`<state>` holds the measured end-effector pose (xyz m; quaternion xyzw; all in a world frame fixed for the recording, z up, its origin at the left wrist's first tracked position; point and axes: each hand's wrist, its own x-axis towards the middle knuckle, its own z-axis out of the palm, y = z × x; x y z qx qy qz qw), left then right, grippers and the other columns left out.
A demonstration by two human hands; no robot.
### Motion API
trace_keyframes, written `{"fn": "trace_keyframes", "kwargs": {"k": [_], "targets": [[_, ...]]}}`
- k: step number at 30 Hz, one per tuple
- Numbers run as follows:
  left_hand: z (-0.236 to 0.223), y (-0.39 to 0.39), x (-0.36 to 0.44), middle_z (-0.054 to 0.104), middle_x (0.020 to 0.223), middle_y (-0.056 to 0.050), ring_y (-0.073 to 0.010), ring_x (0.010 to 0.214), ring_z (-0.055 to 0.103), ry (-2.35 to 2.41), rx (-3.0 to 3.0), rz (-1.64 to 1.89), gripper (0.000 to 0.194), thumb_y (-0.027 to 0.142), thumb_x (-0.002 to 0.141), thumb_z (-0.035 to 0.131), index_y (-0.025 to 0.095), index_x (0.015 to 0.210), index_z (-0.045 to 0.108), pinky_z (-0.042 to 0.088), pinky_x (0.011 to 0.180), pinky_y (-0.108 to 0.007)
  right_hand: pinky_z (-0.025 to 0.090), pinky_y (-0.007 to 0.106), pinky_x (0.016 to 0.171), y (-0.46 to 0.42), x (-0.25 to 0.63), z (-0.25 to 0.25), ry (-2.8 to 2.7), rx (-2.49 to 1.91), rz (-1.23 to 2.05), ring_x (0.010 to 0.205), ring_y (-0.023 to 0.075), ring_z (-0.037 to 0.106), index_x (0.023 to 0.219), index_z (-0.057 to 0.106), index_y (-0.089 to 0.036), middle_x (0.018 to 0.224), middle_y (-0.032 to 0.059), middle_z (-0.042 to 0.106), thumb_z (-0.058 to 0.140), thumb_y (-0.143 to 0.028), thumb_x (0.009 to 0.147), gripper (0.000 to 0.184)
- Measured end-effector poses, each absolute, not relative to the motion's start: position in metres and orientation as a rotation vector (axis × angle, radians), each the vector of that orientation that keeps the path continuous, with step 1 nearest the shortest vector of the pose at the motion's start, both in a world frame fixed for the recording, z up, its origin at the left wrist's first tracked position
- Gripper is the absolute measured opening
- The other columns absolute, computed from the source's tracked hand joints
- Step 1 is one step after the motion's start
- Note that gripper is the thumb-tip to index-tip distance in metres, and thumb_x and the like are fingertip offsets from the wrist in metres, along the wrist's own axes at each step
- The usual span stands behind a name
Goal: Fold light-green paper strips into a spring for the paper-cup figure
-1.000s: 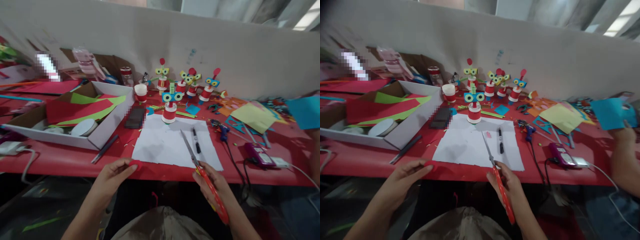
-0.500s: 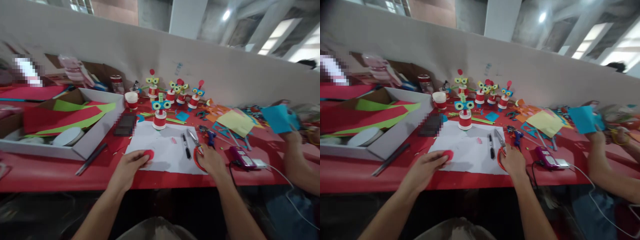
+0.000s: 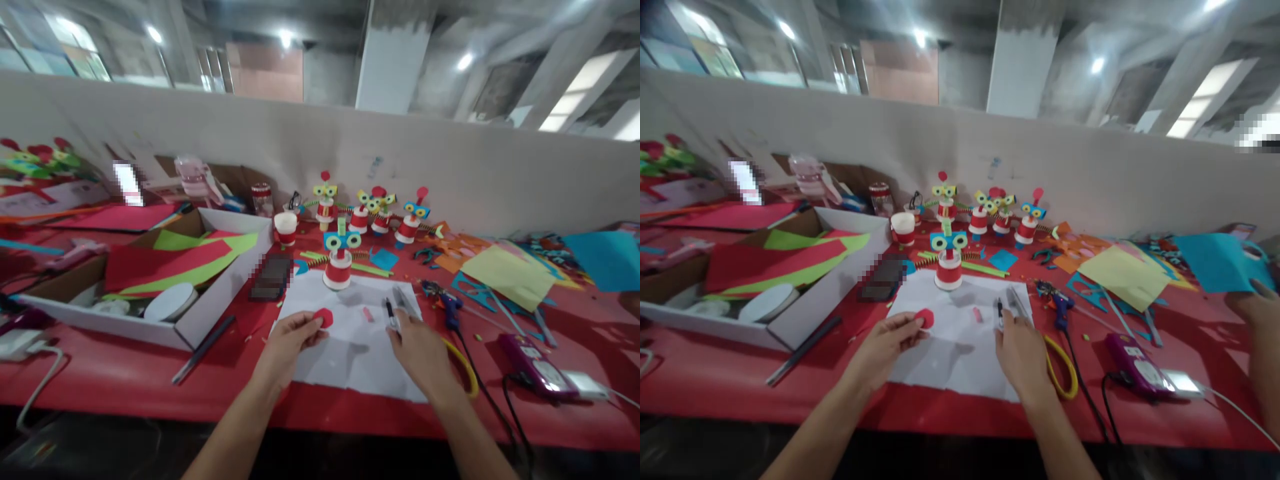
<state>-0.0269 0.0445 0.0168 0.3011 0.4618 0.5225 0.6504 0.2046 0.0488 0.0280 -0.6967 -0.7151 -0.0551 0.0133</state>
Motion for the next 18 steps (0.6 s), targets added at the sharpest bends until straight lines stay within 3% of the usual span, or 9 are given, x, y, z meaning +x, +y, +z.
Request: {"fn": "trace_keyframes", "kwargs": {"k": [4, 9, 14, 18], "targets": [[0.018, 0.056, -0.033, 0.063, 0.064, -0.001, -0.0105, 0.061, 0.054, 1.104, 0.879, 1.206, 0.026, 0.039, 0.065, 0.079, 0.015, 0.072, 0.071, 0.042, 0.062, -0.022, 0.043, 0.032, 0.063, 0.055, 0.208, 0.019, -2.080, -2.129, -0.042, 0.078, 0.0258, 0.068, 0.121, 0.061, -0.015, 0.097, 0.0145, 0.071, 0.037, -0.015, 0.088, 0.040], [0.014, 0.061, -0.032, 0.062, 0.069, 0.000, -0.0141, 0.069, 0.059, 1.009, 0.881, 1.250, 0.027, 0.041, 0.069, 0.075, 0.017, 0.071, 0.062, 0.047, 0.072, -0.027, 0.045, 0.033, 0.069, 0.052, 0.218, 0.024, -1.621, -1.856, 0.421, 0.072, 0.0212, 0.062, 0.105, 0.068, -0.017, 0.093, 0.0101, 0.069, 0.038, -0.026, 0.087, 0.036], [0.016, 0.069, -0.026, 0.058, 0.070, 0.001, -0.0119, 0.062, 0.058, 0.999, 1.032, 1.168, 0.028, 0.040, 0.074, 0.067, 0.016, 0.087, 0.066, 0.045, 0.066, -0.028, 0.043, 0.028, 0.060, 0.047, 0.210, 0.030, -1.182, -1.245, 1.085, 0.066, 0.0170, 0.054, 0.099, 0.067, -0.019, 0.075, 0.0035, 0.063, 0.059, -0.035, 0.073, 0.031], [0.025, 0.081, -0.014, 0.056, 0.067, 0.002, -0.0114, 0.057, 0.056, 0.957, 1.223, 1.090, 0.032, 0.035, 0.076, 0.063, 0.014, 0.100, 0.065, 0.043, 0.058, -0.027, 0.042, 0.025, 0.058, 0.050, 0.195, 0.029, -1.115, -0.997, 1.118, 0.062, 0.0134, 0.053, 0.094, 0.063, -0.022, 0.071, -0.0002, 0.060, 0.077, -0.032, 0.066, 0.032]]}}
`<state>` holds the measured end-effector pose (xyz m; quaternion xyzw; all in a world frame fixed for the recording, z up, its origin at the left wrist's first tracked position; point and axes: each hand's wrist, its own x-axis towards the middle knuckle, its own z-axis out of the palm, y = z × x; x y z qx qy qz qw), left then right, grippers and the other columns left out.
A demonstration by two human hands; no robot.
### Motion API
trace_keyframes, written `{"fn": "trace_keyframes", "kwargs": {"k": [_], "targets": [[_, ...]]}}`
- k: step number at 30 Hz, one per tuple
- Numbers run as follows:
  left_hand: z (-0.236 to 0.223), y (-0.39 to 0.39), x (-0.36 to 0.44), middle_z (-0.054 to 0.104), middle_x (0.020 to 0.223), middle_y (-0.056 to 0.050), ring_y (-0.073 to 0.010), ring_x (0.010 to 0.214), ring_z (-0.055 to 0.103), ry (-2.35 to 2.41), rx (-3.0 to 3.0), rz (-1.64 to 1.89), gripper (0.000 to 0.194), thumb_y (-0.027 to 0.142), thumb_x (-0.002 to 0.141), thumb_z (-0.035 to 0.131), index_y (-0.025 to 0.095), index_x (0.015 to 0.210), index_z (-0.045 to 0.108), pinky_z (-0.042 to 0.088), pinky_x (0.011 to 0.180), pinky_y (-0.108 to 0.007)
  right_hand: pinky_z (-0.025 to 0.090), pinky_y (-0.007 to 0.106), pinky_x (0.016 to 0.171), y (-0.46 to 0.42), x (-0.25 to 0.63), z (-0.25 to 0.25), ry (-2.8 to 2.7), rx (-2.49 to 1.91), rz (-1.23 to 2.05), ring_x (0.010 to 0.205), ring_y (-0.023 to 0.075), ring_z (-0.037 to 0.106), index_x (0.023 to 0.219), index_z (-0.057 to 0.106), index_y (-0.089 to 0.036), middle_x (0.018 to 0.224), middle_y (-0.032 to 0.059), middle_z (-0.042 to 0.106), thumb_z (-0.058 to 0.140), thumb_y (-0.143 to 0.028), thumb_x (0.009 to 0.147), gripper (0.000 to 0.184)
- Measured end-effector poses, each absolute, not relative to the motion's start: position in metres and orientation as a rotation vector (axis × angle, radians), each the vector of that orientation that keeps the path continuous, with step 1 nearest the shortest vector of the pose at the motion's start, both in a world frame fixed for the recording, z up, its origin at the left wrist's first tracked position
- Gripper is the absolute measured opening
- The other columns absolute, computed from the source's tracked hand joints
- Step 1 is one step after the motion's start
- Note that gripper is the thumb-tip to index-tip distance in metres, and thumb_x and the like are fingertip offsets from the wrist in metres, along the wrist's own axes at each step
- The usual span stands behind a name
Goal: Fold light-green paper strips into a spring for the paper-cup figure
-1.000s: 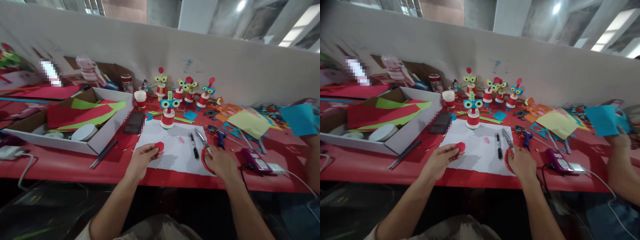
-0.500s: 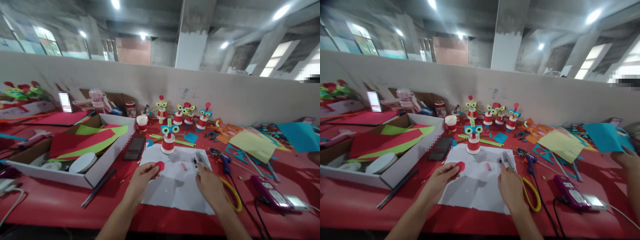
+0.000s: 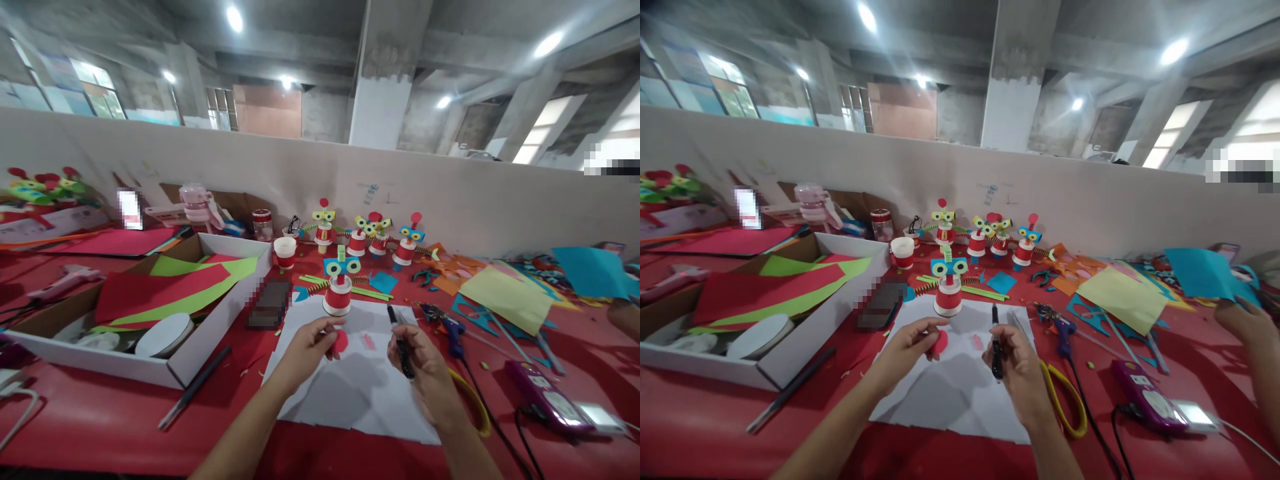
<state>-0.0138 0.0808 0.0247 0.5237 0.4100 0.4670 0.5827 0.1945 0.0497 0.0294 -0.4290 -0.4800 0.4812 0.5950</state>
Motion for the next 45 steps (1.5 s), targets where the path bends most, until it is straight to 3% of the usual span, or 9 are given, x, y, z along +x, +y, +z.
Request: {"fn": "trace_keyframes", "kwargs": {"k": [3, 6, 11, 15, 22, 30, 35, 40, 45], "targets": [[0.026, 0.089, -0.003, 0.056, 0.065, 0.002, -0.0101, 0.051, 0.053, 0.929, 1.344, 1.069, 0.025, 0.030, 0.072, 0.066, 0.014, 0.091, 0.066, 0.041, 0.052, -0.025, 0.032, 0.022, 0.047, 0.061, 0.183, 0.030, -1.024, -0.915, 0.897, 0.050, 0.0097, 0.043, 0.079, 0.058, -0.022, 0.056, -0.0051, 0.047, 0.071, -0.038, 0.078, 0.021], [0.020, 0.096, -0.002, 0.058, 0.064, 0.002, -0.0089, 0.049, 0.052, 0.922, 1.331, 1.049, 0.017, 0.029, 0.071, 0.066, 0.014, 0.080, 0.066, 0.039, 0.050, -0.024, 0.027, 0.021, 0.041, 0.075, 0.174, 0.032, -0.884, -0.818, 0.819, 0.043, 0.0071, 0.035, 0.070, 0.053, -0.022, 0.051, -0.0081, 0.037, 0.067, -0.037, 0.081, 0.024], [0.014, 0.101, -0.020, 0.066, 0.070, -0.001, -0.0095, 0.054, 0.057, 0.948, 1.157, 1.086, 0.023, 0.028, 0.072, 0.069, 0.015, 0.090, 0.070, 0.040, 0.053, -0.023, 0.033, 0.021, 0.042, 0.083, 0.171, 0.030, -0.889, -0.850, 0.965, 0.043, 0.0093, 0.049, 0.083, 0.063, -0.020, 0.049, -0.0059, 0.051, 0.068, -0.032, 0.076, 0.015], [0.017, 0.099, -0.029, 0.070, 0.073, -0.003, -0.0115, 0.060, 0.062, 0.930, 1.070, 1.102, 0.016, 0.027, 0.070, 0.073, 0.015, 0.080, 0.068, 0.044, 0.058, -0.023, 0.036, 0.021, 0.043, 0.079, 0.175, 0.027, -0.847, -0.935, 0.971, 0.057, 0.0156, 0.064, 0.086, 0.067, -0.018, 0.055, 0.0002, 0.064, 0.072, -0.031, 0.070, 0.020], [0.021, 0.092, -0.030, 0.073, 0.081, -0.004, -0.0142, 0.079, 0.067, 1.039, 1.640, 1.404, 0.006, 0.012, 0.075, 0.070, 0.018, 0.074, 0.072, 0.052, 0.074, -0.025, 0.033, 0.019, 0.041, 0.077, 0.176, 0.026, -0.881, -0.880, 1.061, 0.050, 0.0118, 0.060, 0.079, 0.067, -0.020, 0.052, -0.0035, 0.059, 0.073, -0.035, 0.075, 0.016], [0.018, 0.084, -0.029, 0.073, 0.088, -0.002, -0.0104, 0.082, 0.068, 1.080, 2.255, 1.571, 0.021, 0.000, 0.078, 0.063, 0.019, 0.079, 0.071, 0.053, 0.075, -0.020, 0.044, 0.023, 0.056, 0.070, 0.176, 0.012, -1.171, -0.921, 0.911, 0.062, 0.0113, 0.060, 0.088, 0.066, -0.023, 0.068, -0.0034, 0.063, 0.070, -0.027, 0.081, 0.009], [0.016, 0.087, -0.029, 0.072, 0.083, -0.001, -0.0111, 0.079, 0.067, 1.111, 2.307, 1.577, 0.021, 0.000, 0.079, 0.062, 0.019, 0.083, 0.069, 0.054, 0.075, -0.021, 0.047, 0.027, 0.062, 0.068, 0.181, 0.013, -1.407, -1.136, 0.464, 0.065, 0.0139, 0.060, 0.089, 0.066, -0.023, 0.075, -0.0005, 0.064, 0.062, -0.027, 0.088, 0.005], [0.012, 0.089, -0.032, 0.071, 0.081, 0.000, -0.0131, 0.077, 0.067, 1.227, 2.369, 1.619, 0.019, 0.004, 0.080, 0.063, 0.021, 0.085, 0.068, 0.054, 0.077, -0.024, 0.045, 0.037, 0.079, 0.062, 0.203, 0.014, -1.988, -1.549, 0.045, 0.089, 0.0251, 0.058, 0.105, 0.068, -0.019, 0.092, 0.0087, 0.067, 0.055, -0.017, 0.086, 0.023], [0.008, 0.090, -0.034, 0.072, 0.083, 0.000, -0.0163, 0.078, 0.068, 1.260, 2.346, 1.604, 0.016, 0.012, 0.082, 0.062, 0.025, 0.087, 0.068, 0.054, 0.075, -0.027, 0.040, 0.041, 0.088, 0.059, 0.212, 0.016, -2.202, -1.973, 0.031, 0.104, 0.0302, 0.052, 0.118, 0.065, -0.019, 0.106, 0.0118, 0.066, 0.046, -0.005, 0.082, 0.043]]}}
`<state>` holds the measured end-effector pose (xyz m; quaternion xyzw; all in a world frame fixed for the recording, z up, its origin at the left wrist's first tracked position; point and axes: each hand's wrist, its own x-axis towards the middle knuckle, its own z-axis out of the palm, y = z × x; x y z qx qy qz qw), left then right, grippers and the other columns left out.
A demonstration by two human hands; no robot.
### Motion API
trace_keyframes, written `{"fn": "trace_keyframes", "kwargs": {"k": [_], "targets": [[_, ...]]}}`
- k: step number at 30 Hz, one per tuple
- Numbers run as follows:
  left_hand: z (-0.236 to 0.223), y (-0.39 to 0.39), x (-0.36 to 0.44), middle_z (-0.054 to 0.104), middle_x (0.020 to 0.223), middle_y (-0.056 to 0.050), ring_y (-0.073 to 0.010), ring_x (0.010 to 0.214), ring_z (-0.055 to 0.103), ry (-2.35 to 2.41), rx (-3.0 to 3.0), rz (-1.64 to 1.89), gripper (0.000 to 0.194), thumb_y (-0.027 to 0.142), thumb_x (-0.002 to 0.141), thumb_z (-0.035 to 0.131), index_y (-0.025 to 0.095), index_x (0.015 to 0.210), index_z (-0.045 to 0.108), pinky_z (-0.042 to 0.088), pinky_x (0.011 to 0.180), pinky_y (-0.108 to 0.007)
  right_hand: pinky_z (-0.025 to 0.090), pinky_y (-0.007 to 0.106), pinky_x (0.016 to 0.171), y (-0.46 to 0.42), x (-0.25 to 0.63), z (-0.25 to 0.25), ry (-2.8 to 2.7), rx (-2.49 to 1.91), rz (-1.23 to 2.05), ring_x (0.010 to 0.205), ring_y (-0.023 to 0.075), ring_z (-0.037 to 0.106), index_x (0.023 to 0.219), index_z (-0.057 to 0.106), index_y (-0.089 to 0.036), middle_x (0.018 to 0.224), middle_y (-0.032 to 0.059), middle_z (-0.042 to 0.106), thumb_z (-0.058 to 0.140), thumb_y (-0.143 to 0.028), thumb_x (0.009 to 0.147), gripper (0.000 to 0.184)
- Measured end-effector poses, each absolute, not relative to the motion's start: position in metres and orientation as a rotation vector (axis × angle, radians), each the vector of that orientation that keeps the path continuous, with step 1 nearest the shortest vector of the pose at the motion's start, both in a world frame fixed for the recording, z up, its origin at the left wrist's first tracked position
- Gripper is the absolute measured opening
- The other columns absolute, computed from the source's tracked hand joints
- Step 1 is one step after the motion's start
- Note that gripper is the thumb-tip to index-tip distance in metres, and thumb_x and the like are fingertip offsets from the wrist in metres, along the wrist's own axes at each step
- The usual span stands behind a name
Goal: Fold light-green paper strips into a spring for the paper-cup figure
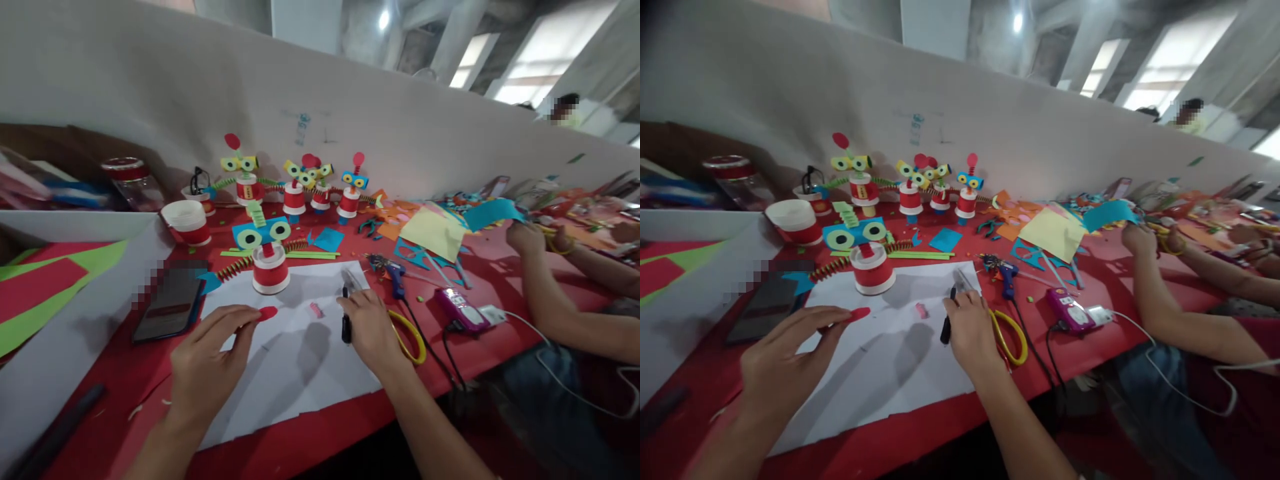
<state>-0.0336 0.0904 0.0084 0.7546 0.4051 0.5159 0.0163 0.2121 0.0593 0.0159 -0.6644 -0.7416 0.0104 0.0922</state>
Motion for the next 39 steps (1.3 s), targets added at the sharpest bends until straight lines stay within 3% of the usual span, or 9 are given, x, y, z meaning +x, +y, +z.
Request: {"fn": "trace_keyframes", "kwargs": {"k": [6, 8, 10, 13, 17, 21, 27, 33, 39], "targets": [[0.003, 0.094, -0.035, 0.073, 0.085, 0.001, -0.0176, 0.079, 0.069, 1.245, 2.303, 1.596, 0.015, 0.017, 0.083, 0.061, 0.028, 0.090, 0.068, 0.054, 0.076, -0.027, 0.042, 0.037, 0.091, 0.064, 0.247, 0.019, -1.998, -1.933, -0.026, 0.103, 0.0246, 0.056, 0.120, 0.064, -0.020, 0.113, 0.0119, 0.064, 0.042, -0.003, 0.083, 0.046], [0.003, 0.094, -0.035, 0.073, 0.087, 0.001, -0.0167, 0.081, 0.069, 1.204, 2.299, 1.600, 0.016, 0.017, 0.083, 0.060, 0.027, 0.091, 0.068, 0.054, 0.078, -0.026, 0.044, 0.041, 0.088, 0.070, 0.275, 0.020, -1.728, -2.072, -0.136, 0.100, 0.0276, 0.059, 0.111, 0.065, -0.015, 0.106, 0.0154, 0.066, 0.044, -0.015, 0.089, 0.030], [0.004, 0.094, -0.033, 0.073, 0.088, 0.001, -0.0159, 0.082, 0.069, 1.169, 2.289, 1.599, 0.016, 0.015, 0.084, 0.060, 0.027, 0.091, 0.068, 0.054, 0.080, -0.026, 0.045, 0.041, 0.085, 0.080, 0.302, 0.018, -1.543, -2.217, -0.089, 0.097, 0.0301, 0.062, 0.105, 0.063, -0.011, 0.101, 0.0180, 0.067, 0.051, -0.029, 0.089, 0.027], [0.006, 0.092, -0.030, 0.072, 0.086, 0.000, -0.0150, 0.082, 0.069, 1.146, 2.256, 1.575, 0.018, 0.013, 0.085, 0.056, 0.025, 0.090, 0.067, 0.054, 0.077, -0.024, 0.047, 0.036, 0.074, 0.098, 0.329, 0.013, -1.386, -2.294, 0.125, 0.087, 0.0282, 0.066, 0.094, 0.061, -0.016, 0.088, 0.0111, 0.069, 0.062, -0.035, 0.078, 0.025], [0.005, 0.092, -0.026, 0.071, 0.081, -0.001, -0.0136, 0.075, 0.068, 1.114, 2.306, 1.445, 0.021, 0.009, 0.086, 0.050, 0.023, 0.086, 0.066, 0.052, 0.069, -0.022, 0.041, 0.032, 0.060, 0.114, 0.338, 0.012, -1.190, -2.185, 0.382, 0.069, 0.0253, 0.062, 0.065, 0.056, -0.021, 0.062, 0.0022, 0.062, 0.070, -0.023, 0.059, 0.016], [-0.001, 0.092, -0.024, 0.070, 0.078, -0.001, -0.0153, 0.071, 0.067, 1.156, 2.356, 1.169, 0.027, 0.006, 0.084, 0.047, 0.023, 0.081, 0.069, 0.051, 0.067, -0.024, 0.033, 0.029, 0.046, 0.115, 0.336, 0.020, -1.100, -2.119, 0.590, 0.044, 0.0178, 0.050, 0.046, 0.048, -0.023, 0.040, -0.0027, 0.048, 0.059, -0.022, 0.062, 0.020], [-0.001, 0.094, -0.024, 0.070, 0.083, -0.004, -0.0156, 0.070, 0.067, 1.266, 2.300, 1.124, 0.033, 0.009, 0.082, 0.048, 0.026, 0.080, 0.076, 0.050, 0.064, -0.024, 0.040, 0.026, 0.043, 0.096, 0.325, 0.039, -0.969, -1.861, 0.735, 0.041, 0.0138, 0.051, 0.059, 0.057, -0.022, 0.044, -0.0057, 0.055, 0.062, -0.018, 0.057, 0.006], [0.009, 0.095, -0.024, 0.075, 0.073, -0.001, -0.0172, 0.065, 0.067, 1.302, 1.820, 1.109, 0.018, 0.020, 0.076, 0.059, 0.025, 0.075, 0.076, 0.051, 0.064, -0.026, 0.056, 0.030, 0.057, 0.061, 0.285, 0.066, -0.802, -1.421, 0.992, 0.061, 0.0194, 0.068, 0.075, 0.063, -0.019, 0.070, 0.0020, 0.073, 0.082, -0.018, 0.047, 0.033], [0.012, 0.095, -0.023, 0.075, 0.081, -0.004, -0.0179, 0.075, 0.067, 1.100, 1.481, 1.065, 0.019, 0.031, 0.077, 0.060, 0.019, 0.080, 0.075, 0.051, 0.069, -0.027, 0.044, 0.020, 0.043, 0.019, 0.235, 0.062, -0.811, -1.360, 1.006, 0.048, 0.0113, 0.055, 0.075, 0.060, -0.018, 0.055, -0.0016, 0.064, 0.086, -0.032, 0.057, 0.034]]}}
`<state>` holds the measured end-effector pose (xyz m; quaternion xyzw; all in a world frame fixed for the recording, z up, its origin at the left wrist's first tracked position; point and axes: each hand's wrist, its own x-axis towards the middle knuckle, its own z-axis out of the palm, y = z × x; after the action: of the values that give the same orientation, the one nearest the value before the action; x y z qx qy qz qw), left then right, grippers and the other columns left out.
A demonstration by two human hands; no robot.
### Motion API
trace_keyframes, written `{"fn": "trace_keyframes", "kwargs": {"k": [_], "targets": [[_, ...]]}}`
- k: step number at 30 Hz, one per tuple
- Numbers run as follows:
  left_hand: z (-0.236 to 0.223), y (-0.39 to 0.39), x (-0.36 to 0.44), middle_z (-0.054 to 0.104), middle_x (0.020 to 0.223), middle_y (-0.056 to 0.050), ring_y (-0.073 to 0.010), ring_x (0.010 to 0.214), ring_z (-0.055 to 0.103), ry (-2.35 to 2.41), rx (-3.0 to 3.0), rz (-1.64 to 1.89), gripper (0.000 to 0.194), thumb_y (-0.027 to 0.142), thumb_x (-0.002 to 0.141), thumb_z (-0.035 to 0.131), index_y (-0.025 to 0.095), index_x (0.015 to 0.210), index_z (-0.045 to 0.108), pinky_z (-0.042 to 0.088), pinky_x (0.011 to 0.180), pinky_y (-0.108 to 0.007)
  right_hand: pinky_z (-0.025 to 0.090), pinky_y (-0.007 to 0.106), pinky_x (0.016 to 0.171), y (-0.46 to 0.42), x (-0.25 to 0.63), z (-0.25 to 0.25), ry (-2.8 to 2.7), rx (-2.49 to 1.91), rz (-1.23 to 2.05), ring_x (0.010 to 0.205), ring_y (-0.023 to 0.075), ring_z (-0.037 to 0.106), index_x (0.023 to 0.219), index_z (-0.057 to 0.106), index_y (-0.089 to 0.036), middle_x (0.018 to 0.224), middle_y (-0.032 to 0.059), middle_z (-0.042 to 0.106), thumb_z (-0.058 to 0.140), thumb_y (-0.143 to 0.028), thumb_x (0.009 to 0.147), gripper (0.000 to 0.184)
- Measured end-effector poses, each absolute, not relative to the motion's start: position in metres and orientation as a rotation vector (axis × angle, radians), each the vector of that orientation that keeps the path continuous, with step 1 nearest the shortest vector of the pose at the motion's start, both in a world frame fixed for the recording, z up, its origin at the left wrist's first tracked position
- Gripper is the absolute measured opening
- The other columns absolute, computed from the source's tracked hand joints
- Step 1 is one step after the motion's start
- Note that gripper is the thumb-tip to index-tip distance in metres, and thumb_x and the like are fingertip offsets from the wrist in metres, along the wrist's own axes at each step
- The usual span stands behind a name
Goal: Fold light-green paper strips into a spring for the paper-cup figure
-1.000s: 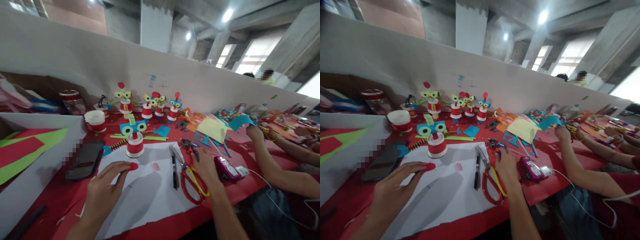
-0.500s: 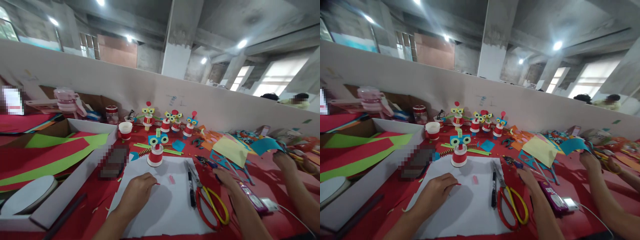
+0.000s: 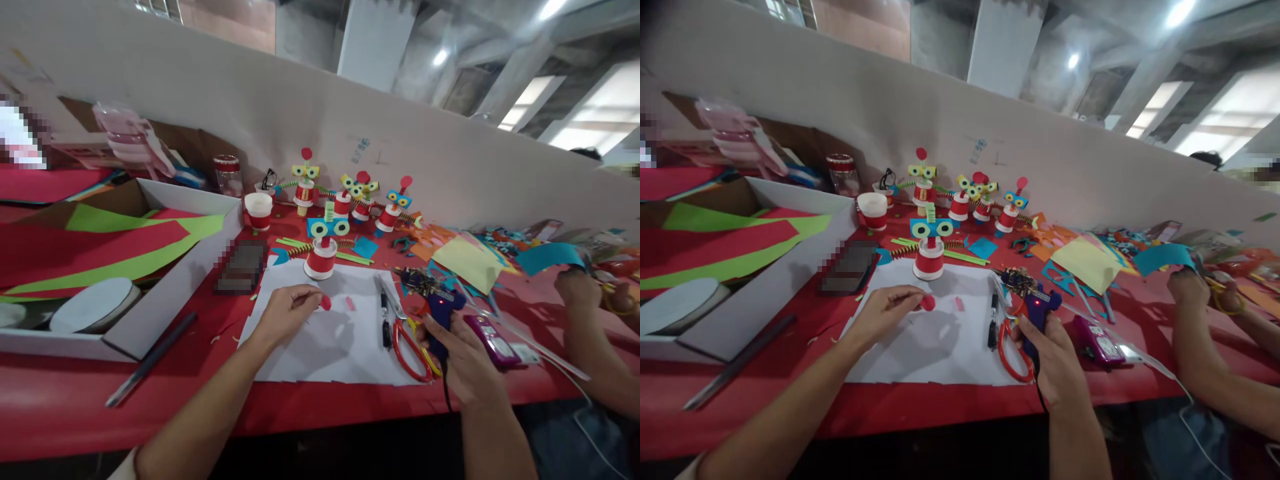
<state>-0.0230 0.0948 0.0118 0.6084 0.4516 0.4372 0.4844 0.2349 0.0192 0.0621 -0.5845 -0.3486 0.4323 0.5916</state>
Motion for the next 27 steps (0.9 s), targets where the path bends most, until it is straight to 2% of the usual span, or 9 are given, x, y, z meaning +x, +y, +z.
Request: {"fn": "trace_keyframes", "kwargs": {"k": [3, 9, 12, 15, 20, 27], "targets": [[0.010, 0.096, -0.024, 0.074, 0.081, -0.005, -0.0175, 0.074, 0.066, 1.024, 1.322, 1.045, 0.019, 0.035, 0.072, 0.069, 0.018, 0.080, 0.074, 0.051, 0.068, -0.028, 0.040, 0.021, 0.042, 0.005, 0.214, 0.053, -0.877, -1.355, 0.991, 0.046, 0.0115, 0.051, 0.078, 0.063, -0.017, 0.052, -0.0008, 0.061, 0.079, -0.041, 0.068, 0.031], [0.006, 0.101, -0.029, 0.070, 0.069, -0.001, -0.0128, 0.062, 0.061, 1.011, 1.119, 1.053, 0.027, 0.021, 0.062, 0.074, 0.018, 0.089, 0.073, 0.046, 0.060, -0.025, 0.044, 0.025, 0.054, -0.007, 0.200, 0.036, -1.249, -1.443, 0.936, 0.057, 0.0134, 0.052, 0.099, 0.067, -0.016, 0.065, 0.0011, 0.062, 0.066, -0.042, 0.082, 0.030], [0.006, 0.103, -0.031, 0.071, 0.069, -0.002, -0.0132, 0.062, 0.061, 1.006, 1.077, 1.039, 0.017, 0.022, 0.061, 0.075, 0.017, 0.077, 0.073, 0.046, 0.061, -0.026, 0.045, 0.027, 0.060, -0.009, 0.199, 0.029, -1.402, -1.494, 0.881, 0.063, 0.0150, 0.054, 0.097, 0.067, -0.018, 0.071, 0.0023, 0.063, 0.062, -0.041, 0.086, 0.026], [0.006, 0.104, -0.031, 0.071, 0.067, -0.002, -0.0132, 0.060, 0.060, 0.999, 1.049, 1.019, 0.012, 0.024, 0.062, 0.074, 0.017, 0.073, 0.072, 0.045, 0.060, -0.026, 0.045, 0.028, 0.060, -0.010, 0.195, 0.024, -1.487, -1.524, 0.811, 0.061, 0.0158, 0.054, 0.097, 0.065, -0.019, 0.069, 0.0021, 0.063, 0.056, -0.043, 0.088, 0.027], [0.006, 0.105, -0.028, 0.072, 0.068, -0.004, -0.0138, 0.064, 0.063, 1.003, 1.025, 0.988, 0.010, 0.020, 0.064, 0.073, 0.017, 0.073, 0.072, 0.046, 0.064, -0.026, 0.043, 0.029, 0.058, -0.011, 0.187, 0.023, -1.585, -1.607, 0.597, 0.058, 0.0162, 0.053, 0.074, 0.058, -0.021, 0.060, 0.0003, 0.057, 0.046, -0.046, 0.092, 0.033], [0.007, 0.105, -0.029, 0.071, 0.067, -0.003, -0.0133, 0.064, 0.062, 1.012, 1.037, 0.975, 0.009, 0.018, 0.066, 0.072, 0.015, 0.075, 0.071, 0.046, 0.065, -0.026, 0.042, 0.027, 0.054, -0.009, 0.184, 0.020, -1.630, -1.598, 0.550, 0.056, 0.0154, 0.052, 0.082, 0.059, -0.021, 0.060, -0.0008, 0.055, 0.046, -0.044, 0.093, 0.029]]}}
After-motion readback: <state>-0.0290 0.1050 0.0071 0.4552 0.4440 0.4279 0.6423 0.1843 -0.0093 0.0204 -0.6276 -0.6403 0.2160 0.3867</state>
